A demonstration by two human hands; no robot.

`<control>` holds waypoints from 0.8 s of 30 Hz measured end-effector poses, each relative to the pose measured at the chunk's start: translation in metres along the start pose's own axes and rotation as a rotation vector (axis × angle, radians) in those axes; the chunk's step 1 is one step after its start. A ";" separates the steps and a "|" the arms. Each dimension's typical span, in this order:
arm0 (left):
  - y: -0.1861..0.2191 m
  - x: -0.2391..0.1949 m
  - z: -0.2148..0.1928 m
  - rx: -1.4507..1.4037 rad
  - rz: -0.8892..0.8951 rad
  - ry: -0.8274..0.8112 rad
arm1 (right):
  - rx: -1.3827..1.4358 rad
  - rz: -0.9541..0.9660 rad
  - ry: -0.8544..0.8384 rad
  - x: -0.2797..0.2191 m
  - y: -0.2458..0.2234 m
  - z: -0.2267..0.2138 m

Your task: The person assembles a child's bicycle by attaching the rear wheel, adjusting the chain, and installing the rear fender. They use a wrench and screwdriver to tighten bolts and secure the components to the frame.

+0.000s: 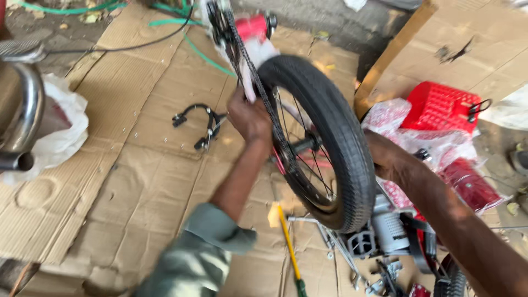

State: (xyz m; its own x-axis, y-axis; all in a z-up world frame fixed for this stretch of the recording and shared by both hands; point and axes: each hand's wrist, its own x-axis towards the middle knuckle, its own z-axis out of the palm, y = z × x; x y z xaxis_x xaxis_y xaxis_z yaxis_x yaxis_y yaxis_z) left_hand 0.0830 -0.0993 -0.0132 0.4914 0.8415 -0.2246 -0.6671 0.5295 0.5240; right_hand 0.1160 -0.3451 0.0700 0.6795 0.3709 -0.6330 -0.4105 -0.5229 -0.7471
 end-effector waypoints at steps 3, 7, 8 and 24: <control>-0.025 -0.018 0.006 0.580 0.214 0.033 | 0.153 -0.022 0.096 -0.022 0.017 -0.036; -0.042 -0.032 0.023 0.826 0.251 -0.002 | 0.137 -0.273 0.588 -0.076 0.034 -0.037; -0.043 -0.032 0.029 0.885 0.324 -0.007 | 0.135 -0.375 0.821 -0.099 0.039 -0.030; -0.019 -0.018 0.063 0.992 0.162 -0.164 | -1.111 -0.580 0.536 -0.082 0.009 0.122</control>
State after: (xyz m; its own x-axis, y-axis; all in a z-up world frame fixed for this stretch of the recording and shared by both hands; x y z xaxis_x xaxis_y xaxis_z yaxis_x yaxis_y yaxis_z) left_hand 0.1219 -0.1309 0.0324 0.5565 0.8308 -0.0140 -0.0044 0.0198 0.9998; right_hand -0.0177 -0.2865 0.0909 0.8406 0.5384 0.0593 0.5404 -0.8262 -0.1595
